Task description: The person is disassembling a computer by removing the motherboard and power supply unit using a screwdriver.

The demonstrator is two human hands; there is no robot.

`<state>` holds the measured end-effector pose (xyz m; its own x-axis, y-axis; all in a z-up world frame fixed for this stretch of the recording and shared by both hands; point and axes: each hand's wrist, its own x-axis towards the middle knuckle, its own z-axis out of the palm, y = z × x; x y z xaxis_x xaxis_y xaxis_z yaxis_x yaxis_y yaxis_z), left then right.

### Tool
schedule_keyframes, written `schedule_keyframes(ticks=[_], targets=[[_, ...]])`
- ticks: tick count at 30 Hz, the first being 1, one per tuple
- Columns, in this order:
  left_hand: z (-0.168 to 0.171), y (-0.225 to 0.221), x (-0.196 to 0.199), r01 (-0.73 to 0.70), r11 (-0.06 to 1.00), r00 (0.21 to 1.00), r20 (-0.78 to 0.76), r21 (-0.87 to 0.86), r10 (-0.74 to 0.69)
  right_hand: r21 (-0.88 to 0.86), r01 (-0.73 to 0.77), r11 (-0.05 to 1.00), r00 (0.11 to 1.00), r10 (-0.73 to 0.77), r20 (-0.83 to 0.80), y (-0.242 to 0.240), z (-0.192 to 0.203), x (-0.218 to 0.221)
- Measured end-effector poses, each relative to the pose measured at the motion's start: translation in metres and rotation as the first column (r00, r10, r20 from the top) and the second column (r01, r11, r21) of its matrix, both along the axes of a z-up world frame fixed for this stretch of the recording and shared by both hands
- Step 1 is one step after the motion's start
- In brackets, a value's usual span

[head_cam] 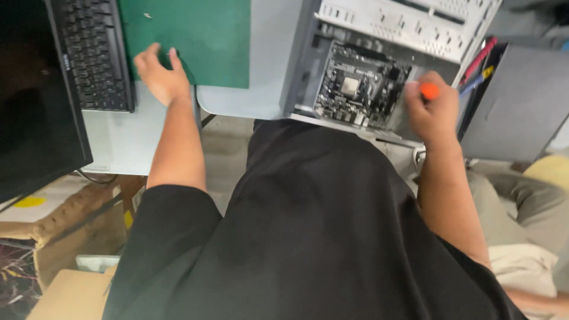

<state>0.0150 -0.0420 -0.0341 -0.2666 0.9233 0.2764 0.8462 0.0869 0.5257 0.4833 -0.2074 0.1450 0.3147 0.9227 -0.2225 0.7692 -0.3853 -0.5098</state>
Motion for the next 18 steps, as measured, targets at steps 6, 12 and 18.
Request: schedule_keyframes(ticks=[6, 12, 18], targets=[[0.067, -0.032, 0.062, 0.218, 0.976, 0.952, 0.214, 0.031, -0.219, -0.303, -0.161, 0.939, 0.982, 0.123, -0.143, 0.002, 0.049, -0.034], [0.151, -0.066, 0.133, 0.666, 0.743, 0.621, 0.499, 0.070, -0.604, -0.148, -0.362, 0.920, 0.931, 0.348, -0.111, 0.000, 0.073, -0.049], [0.153, -0.044, 0.173, 0.769, 0.634, 0.570, 0.359, 0.081, -0.739, -0.217, -0.430, 0.876, 0.877, 0.463, 0.132, 0.011, 0.047, -0.062]])
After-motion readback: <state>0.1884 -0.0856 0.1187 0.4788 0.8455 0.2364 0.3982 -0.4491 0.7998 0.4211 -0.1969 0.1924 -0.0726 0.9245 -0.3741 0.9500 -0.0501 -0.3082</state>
